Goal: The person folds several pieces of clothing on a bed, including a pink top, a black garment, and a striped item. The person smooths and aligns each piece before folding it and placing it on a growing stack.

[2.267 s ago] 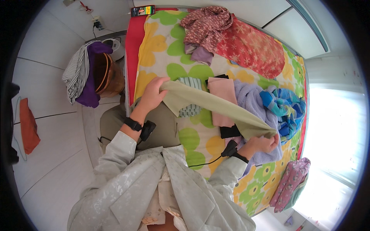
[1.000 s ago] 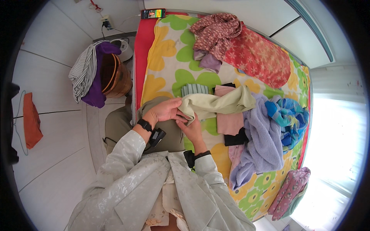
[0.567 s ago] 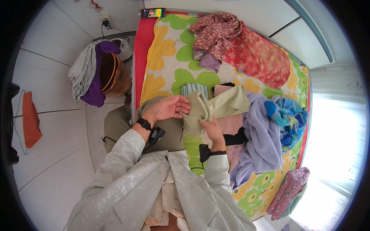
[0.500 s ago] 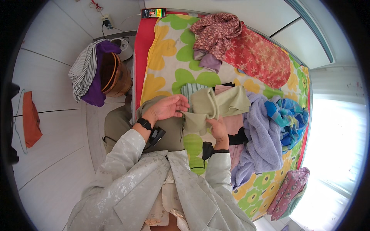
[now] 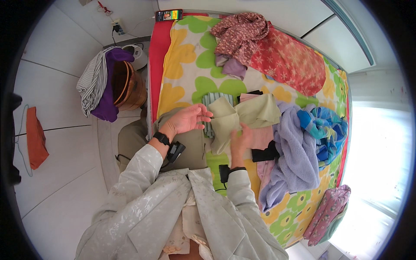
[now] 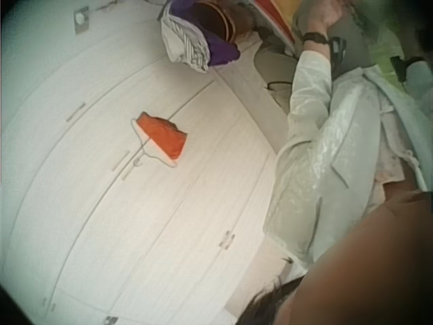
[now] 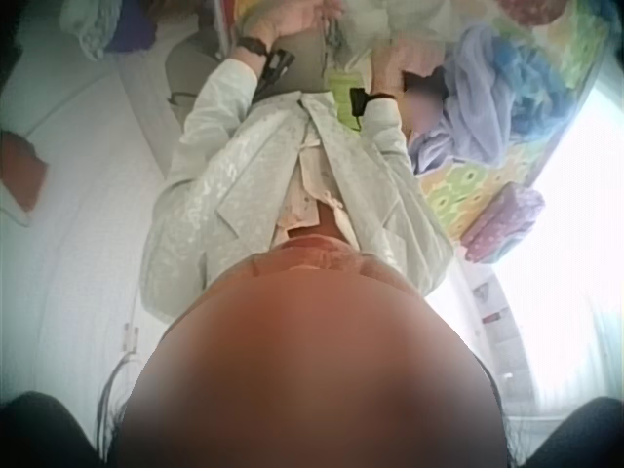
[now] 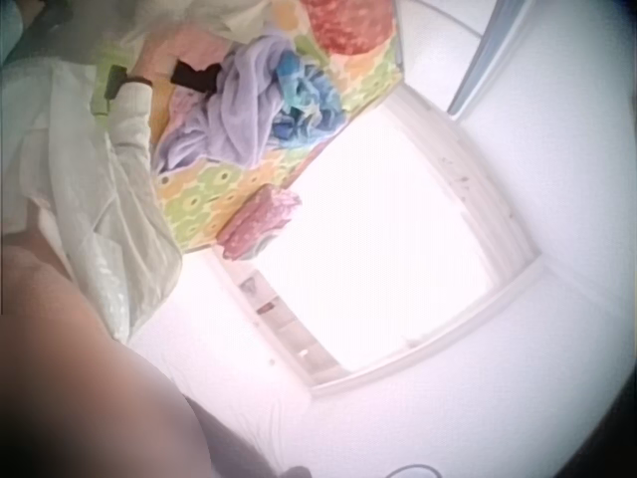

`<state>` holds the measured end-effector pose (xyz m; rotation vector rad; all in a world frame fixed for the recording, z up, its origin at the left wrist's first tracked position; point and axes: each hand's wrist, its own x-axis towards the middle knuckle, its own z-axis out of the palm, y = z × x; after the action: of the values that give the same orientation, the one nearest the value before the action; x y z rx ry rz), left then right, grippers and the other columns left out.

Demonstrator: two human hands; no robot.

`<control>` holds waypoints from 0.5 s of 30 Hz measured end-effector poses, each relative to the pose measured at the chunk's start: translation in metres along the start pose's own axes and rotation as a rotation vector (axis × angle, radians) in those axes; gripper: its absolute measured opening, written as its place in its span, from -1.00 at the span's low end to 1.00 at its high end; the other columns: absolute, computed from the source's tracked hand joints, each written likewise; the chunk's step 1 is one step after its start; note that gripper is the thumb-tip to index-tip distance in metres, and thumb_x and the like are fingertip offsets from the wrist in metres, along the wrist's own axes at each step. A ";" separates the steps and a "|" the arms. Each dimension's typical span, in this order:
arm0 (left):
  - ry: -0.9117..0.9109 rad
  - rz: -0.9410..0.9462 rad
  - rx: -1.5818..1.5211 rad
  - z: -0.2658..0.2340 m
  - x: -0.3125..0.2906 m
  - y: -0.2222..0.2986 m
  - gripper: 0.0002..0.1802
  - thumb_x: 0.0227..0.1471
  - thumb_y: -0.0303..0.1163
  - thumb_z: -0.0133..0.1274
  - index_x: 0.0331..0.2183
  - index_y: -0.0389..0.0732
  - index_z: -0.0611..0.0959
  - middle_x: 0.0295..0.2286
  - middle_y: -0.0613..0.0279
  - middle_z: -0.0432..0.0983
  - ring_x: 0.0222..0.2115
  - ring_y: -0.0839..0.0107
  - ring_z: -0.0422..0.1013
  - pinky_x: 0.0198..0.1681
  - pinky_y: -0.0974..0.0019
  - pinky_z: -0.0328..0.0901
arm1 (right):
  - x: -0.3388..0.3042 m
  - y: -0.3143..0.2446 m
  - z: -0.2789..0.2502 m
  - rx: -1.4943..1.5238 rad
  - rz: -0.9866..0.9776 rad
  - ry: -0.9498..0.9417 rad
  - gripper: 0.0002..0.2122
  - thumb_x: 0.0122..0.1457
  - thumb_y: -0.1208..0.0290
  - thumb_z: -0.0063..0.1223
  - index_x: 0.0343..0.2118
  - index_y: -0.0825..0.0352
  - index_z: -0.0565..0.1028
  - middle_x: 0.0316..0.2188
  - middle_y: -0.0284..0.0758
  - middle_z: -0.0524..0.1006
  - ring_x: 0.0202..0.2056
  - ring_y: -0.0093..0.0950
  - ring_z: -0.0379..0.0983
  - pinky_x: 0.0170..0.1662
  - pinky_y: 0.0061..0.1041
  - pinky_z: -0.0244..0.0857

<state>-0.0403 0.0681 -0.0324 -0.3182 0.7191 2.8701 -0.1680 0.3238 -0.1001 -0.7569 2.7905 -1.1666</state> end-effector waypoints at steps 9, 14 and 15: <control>0.019 0.045 -0.059 -0.001 -0.001 -0.001 -0.86 0.14 -0.24 -0.07 -0.27 -0.04 0.45 -0.17 0.24 0.45 -0.15 0.41 0.37 -0.12 0.24 0.27 | -0.006 -0.073 0.027 -0.160 -0.123 -0.071 -0.58 -0.20 0.46 0.27 -0.18 0.25 0.44 -0.10 -0.05 0.35 -0.01 -0.10 0.23 0.05 -0.25 0.12; 0.021 0.038 -0.057 -0.001 0.000 -0.001 -0.85 0.15 -0.24 -0.07 -0.25 -0.05 0.44 -0.17 0.25 0.45 -0.15 0.41 0.37 -0.12 0.25 0.27 | 0.002 -0.039 0.011 0.074 -0.121 -0.147 -0.70 -0.21 0.53 0.26 -0.35 0.31 0.43 -0.19 -0.13 0.39 -0.09 -0.17 0.28 -0.04 -0.30 0.18; 0.015 0.042 -0.057 -0.001 0.000 -0.001 -0.85 0.15 -0.24 -0.07 -0.26 -0.05 0.45 -0.18 0.25 0.45 -0.15 0.41 0.37 -0.12 0.26 0.27 | 0.002 -0.036 0.008 0.094 -0.117 -0.141 -0.70 -0.21 0.54 0.26 -0.36 0.32 0.43 -0.21 -0.15 0.40 -0.11 -0.19 0.29 -0.05 -0.31 0.19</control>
<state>-0.0395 0.0688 -0.0338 -0.3361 0.6545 2.9358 -0.1526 0.2963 -0.0814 -0.9652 2.5893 -1.2004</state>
